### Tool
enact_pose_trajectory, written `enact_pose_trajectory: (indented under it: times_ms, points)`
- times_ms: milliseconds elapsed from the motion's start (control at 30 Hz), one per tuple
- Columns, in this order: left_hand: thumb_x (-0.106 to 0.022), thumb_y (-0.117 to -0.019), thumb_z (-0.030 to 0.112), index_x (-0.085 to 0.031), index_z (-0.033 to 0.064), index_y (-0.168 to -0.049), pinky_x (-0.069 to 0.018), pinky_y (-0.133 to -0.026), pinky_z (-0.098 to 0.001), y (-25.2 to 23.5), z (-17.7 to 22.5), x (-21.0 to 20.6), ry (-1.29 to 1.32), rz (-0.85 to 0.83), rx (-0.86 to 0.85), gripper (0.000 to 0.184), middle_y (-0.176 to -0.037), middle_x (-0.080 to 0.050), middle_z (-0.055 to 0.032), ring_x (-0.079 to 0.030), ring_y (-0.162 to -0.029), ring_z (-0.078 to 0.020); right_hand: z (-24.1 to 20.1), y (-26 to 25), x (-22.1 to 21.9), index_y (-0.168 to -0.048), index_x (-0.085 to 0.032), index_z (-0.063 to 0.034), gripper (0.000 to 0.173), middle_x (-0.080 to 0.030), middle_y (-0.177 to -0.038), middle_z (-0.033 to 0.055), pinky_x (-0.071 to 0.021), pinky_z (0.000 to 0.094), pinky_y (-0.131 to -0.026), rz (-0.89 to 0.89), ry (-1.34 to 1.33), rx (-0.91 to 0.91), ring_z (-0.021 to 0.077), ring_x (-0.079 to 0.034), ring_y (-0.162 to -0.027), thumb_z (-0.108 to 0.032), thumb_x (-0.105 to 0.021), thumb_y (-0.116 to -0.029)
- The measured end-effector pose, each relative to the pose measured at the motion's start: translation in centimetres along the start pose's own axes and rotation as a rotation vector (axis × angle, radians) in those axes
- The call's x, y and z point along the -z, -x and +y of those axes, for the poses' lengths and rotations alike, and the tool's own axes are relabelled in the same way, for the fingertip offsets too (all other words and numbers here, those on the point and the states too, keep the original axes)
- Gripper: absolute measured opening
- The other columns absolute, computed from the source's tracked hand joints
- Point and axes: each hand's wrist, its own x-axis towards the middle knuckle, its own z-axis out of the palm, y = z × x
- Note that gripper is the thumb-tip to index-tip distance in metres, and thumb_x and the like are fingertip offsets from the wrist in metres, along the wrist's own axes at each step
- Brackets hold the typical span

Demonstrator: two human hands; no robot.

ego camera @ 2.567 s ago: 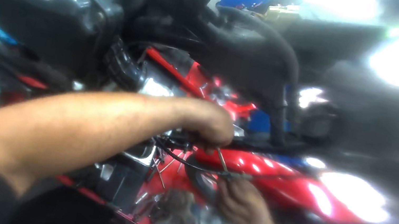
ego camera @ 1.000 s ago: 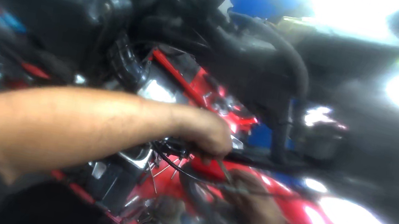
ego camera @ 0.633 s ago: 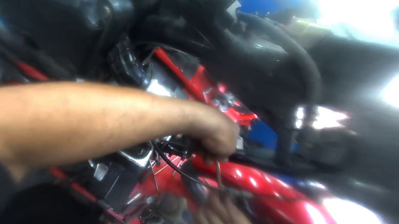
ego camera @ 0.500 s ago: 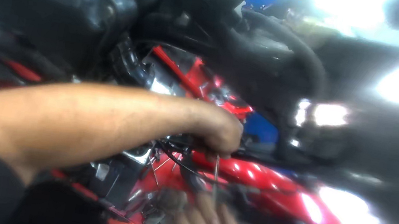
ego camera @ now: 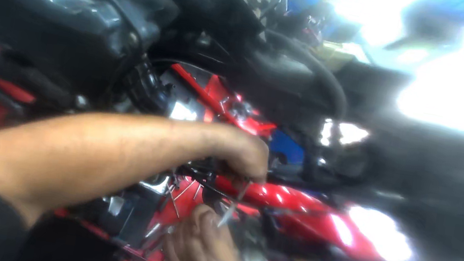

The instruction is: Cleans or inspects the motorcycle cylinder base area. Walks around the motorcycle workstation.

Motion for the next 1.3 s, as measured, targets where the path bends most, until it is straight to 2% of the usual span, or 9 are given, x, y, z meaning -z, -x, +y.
enact_pose_trajectory:
  times_ms: [267, 467, 700, 833, 900, 1000, 1067, 1200, 1300]
  points:
    - [-0.059, -0.1001, 0.025, -0.068, 0.0058, -0.086, -0.0475, -0.050, -0.0296, 0.2, 0.3, -0.5, 0.017, 0.048, 0.068, 0.026, -0.066, -0.065, -0.0031, -0.055, -0.050, -0.0103, -9.5, 4.7, 7.3, -0.105, -0.073, -0.0213, 0.032, -0.062, -0.064, -0.0070, -0.0431, 0.0199, -0.039, 0.239, 0.856, -0.303, 0.0009, -0.049, -0.043, -0.042, -0.082, -0.0828]
    - [-0.063, -0.0948, 0.020, -0.067, 0.0065, -0.080, -0.0437, -0.048, -0.0293, 0.5, 1.0, -0.9, 0.033, 0.087, 0.147, 0.020, -0.064, -0.063, -0.0025, -0.052, -0.048, -0.0097, -17.3, 1.6, 14.2, -0.082, -0.073, -0.0223, 0.028, -0.059, -0.060, -0.0094, -0.0421, 0.0198, -0.040, 0.293, 1.117, -0.241, 0.0003, -0.049, -0.045, -0.045, -0.086, -0.0716]
    - [-0.060, -0.0965, 0.018, -0.066, 0.0070, -0.076, -0.0418, -0.046, -0.0292, 0.9, 1.6, -1.6, 0.024, 0.139, 0.209, 0.024, -0.062, -0.061, -0.0010, -0.048, -0.046, -0.0088, -18.4, -3.0, 18.6, -0.084, -0.077, -0.0161, 0.022, -0.065, -0.066, -0.0036, -0.0523, 0.0201, -0.052, 0.071, 0.773, -0.292, 0.0024, -0.059, -0.055, -0.037, -0.082, -0.0826]
    - [-0.059, -0.0982, 0.016, -0.066, 0.0059, -0.078, -0.0431, -0.047, -0.0283, 1.0, 1.8, -1.8, 0.031, 0.137, 0.216, 0.024, -0.063, -0.063, -0.0012, -0.050, -0.047, -0.0086, -18.7, -3.5, 17.9, -0.091, -0.080, -0.0136, 0.023, -0.069, -0.068, -0.0024, -0.0487, 0.0167, -0.044, -0.108, 0.601, -0.359, 0.0009, -0.059, -0.050, -0.036, -0.077, -0.0883]
    - [-0.059, -0.0973, 0.016, -0.067, 0.0059, -0.078, -0.0424, -0.047, -0.0282, 1.2, 1.9, -1.8, 0.050, 0.128, 0.225, 0.023, -0.063, -0.062, -0.0010, -0.049, -0.047, -0.0084, -17.9, -2.7, 16.7, -0.083, -0.078, -0.0157, 0.025, -0.060, -0.059, -0.0060, -0.0431, 0.0167, -0.040, -0.026, 0.541, -0.397, 0.0000, -0.052, -0.045, -0.040, -0.079, -0.0838]
    - [-0.058, -0.0983, 0.014, -0.066, 0.0042, -0.083, -0.0429, -0.047, -0.0260, 1.4, 1.7, -1.7, 0.105, 0.100, 0.210, 0.020, -0.063, -0.061, -0.0015, -0.050, -0.046, -0.0080, -15.8, 0.0, 15.9, -0.086, -0.077, -0.0173, 0.025, -0.052, -0.051, -0.0105, -0.0415, 0.0172, -0.037, -0.034, 0.308, -0.440, -0.0011, -0.049, -0.040, -0.042, -0.075, -0.0886]
    - [-0.058, -0.0985, 0.015, -0.065, 0.0037, -0.082, -0.0452, -0.047, -0.0269, 1.2, 1.4, -1.5, 0.098, 0.091, 0.184, 0.021, -0.063, -0.062, -0.0028, -0.052, -0.047, -0.0089, -13.7, 1.7, 14.4, -0.078, -0.073, -0.0176, 0.025, -0.048, -0.048, -0.0107, -0.0383, 0.0182, -0.036, -0.050, 0.178, -0.436, 0.0000, -0.046, -0.038, -0.040, -0.072, -0.0899]
    - [-0.061, -0.0982, 0.020, -0.069, 0.0054, -0.081, -0.0471, -0.049, -0.0313, 0.8, 0.9, -0.8, -0.008, 0.069, 0.122, 0.024, -0.066, -0.066, -0.0034, -0.055, -0.049, -0.0112, -6.3, 4.2, 7.5, -0.085, -0.065, -0.0135, 0.031, -0.047, -0.051, -0.0069, -0.0428, 0.0259, -0.040, -0.146, -0.317, -0.251, 0.0086, -0.050, -0.040, -0.036, -0.055, -0.1030]
    - [-0.063, -0.0976, 0.022, -0.071, 0.0057, -0.082, -0.0481, -0.050, -0.0320, 0.6, 0.7, -0.5, -0.088, 0.056, 0.069, 0.024, -0.067, -0.066, -0.0032, -0.055, -0.050, -0.0115, -2.1, 2.7, 0.6, -0.077, -0.061, -0.0136, 0.037, -0.045, -0.051, -0.0061, -0.0406, 0.0280, -0.040, -0.096, -0.491, -0.063, 0.0114, -0.050, -0.040, -0.040, -0.055, -0.1017]
